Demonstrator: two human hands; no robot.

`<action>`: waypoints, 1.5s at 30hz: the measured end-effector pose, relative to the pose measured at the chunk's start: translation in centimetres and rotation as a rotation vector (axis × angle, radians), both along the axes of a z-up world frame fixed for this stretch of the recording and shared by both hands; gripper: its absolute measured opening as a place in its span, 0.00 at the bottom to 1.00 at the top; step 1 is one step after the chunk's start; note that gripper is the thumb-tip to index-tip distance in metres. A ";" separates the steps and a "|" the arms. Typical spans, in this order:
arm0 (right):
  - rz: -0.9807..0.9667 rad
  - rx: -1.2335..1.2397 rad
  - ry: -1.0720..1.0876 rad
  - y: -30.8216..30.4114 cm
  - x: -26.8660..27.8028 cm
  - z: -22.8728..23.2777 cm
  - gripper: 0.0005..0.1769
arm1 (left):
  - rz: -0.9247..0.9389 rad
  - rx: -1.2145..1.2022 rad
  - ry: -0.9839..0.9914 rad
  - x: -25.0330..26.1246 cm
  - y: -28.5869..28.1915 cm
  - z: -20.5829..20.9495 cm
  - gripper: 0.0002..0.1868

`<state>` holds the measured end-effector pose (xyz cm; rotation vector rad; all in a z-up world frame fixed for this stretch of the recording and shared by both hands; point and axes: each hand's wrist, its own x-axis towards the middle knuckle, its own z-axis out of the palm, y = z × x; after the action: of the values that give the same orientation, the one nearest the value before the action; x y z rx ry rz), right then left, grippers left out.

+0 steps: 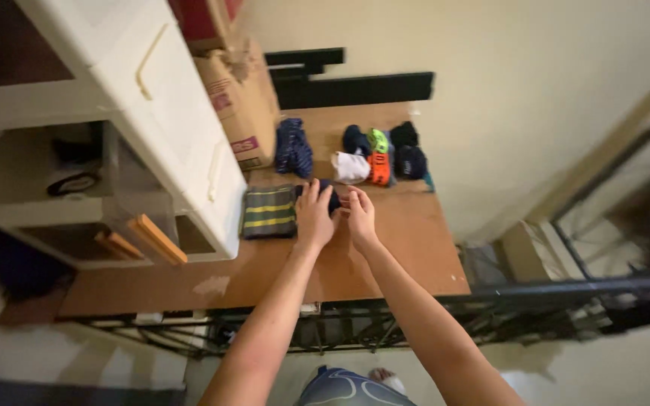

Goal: Organizing and putting away folded socks into a plastic storage cabinet.

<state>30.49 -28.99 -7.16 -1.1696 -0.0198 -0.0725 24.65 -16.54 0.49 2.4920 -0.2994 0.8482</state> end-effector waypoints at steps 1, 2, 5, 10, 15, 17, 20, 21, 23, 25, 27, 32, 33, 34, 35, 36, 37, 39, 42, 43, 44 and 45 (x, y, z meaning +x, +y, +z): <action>0.028 0.003 0.003 0.6 0.8 -0.6 0.19 | 0.028 0.003 0.003 0.2 0.5 -0.1 0.33; 0.019 0.034 -0.013 0.7 1.5 -1.3 0.19 | 0.037 0.014 0.054 0.4 0.5 -0.2 0.32; 0.061 0.109 0.003 0.8 2.8 -2.1 0.18 | 0.071 -0.035 0.099 2.5 0.7 -1.9 0.28; 0.102 0.036 -0.044 0.7 3.5 -1.6 0.19 | 0.134 -0.269 -0.036 3.6 0.3 -2.1 0.20; 0.306 0.125 -0.125 0.6 2.9 2.8 0.23 | 0.289 -0.388 -0.288 1.7 -3.8 3.1 0.18; 0.358 0.179 -0.135 0.6 2.2 4.7 0.24 | 0.294 -0.345 -0.306 1.0 -5.2 4.7 0.18; 0.469 0.337 -0.124 0.2 1.7 5.9 0.26 | 0.279 -0.313 -0.308 1.3 -5.8 4.3 0.14; 0.530 0.444 -0.100 0.1 1.6 6.1 0.27 | 0.260 -0.320 -0.295 1.7 -5.6 3.8 0.12; 0.531 0.416 -0.030 -0.1 0.7 7.2 0.24 | 0.332 -0.391 -0.306 0.6 -5.6 5.0 0.13; 0.539 0.381 0.044 0.2 -0.2 7.4 0.21 | 0.414 -0.464 -0.319 -0.7 -5.2 5.7 0.15; 0.606 0.244 0.051 1.2 -1.0 6.7 0.23 | 0.582 -0.656 -0.184 -2.3 -4.4 6.0 0.24; 0.592 0.035 0.117 6.2 -4.3 5.0 0.27 | 0.734 -0.811 0.084 -6.5 -0.8 2.3 0.31; 0.556 -0.008 0.087 7.4 -5.0 4.3 0.28 | 0.745 -0.819 0.102 -7.2 0.3 1.0 0.32; 0.585 -0.008 0.086 8.4 -5.9 3.7 0.28 | 0.772 -0.820 0.089 -7.9 1.2 -0.2 0.32; 0.566 -0.036 0.024 9.6 -6.8 3.0 0.28 | 0.767 -0.826 0.018 -8.8 2.2 -1.4 0.32; 0.547 -0.064 -0.038 10.7 -7.9 2.3 0.27 | 0.761 -0.831 -0.054 -9.7 3.3 -2.7 0.32; 0.576 -0.062 -0.040 11.5 -9.2 2.2 0.27 | 0.788 -0.831 -0.067 -11.4 3.6 -2.1 0.32; 0.604 -0.183 -0.082 13.2 -12.0 2.0 0.32 | 0.897 -0.839 -0.024 -14.9 4.1 -1.1 0.31; 0.694 -0.265 0.127 15.4 -16.5 2.2 0.34 | 1.039 -0.815 0.026 -19.7 5.5 -0.4 0.29; 0.715 -0.265 0.119 16.6 -17.5 1.4 0.34 | 1.058 -0.816 0.012 -21.1 6.3 -1.1 0.29; 0.717 -0.312 -0.007 17.8 -18.7 0.5 0.34 | 1.073 -0.790 -0.028 -22.5 7.3 -1.7 0.28; 0.716 -0.356 -0.134 19.1 -20.0 -0.4 0.35 | 1.087 -0.763 -0.068 -24.1 8.3 -2.4 0.27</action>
<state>10.49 -9.90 -7.54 -1.4493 -0.5854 0.5038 0.52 -8.24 -1.96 1.7501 1.2305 1.1233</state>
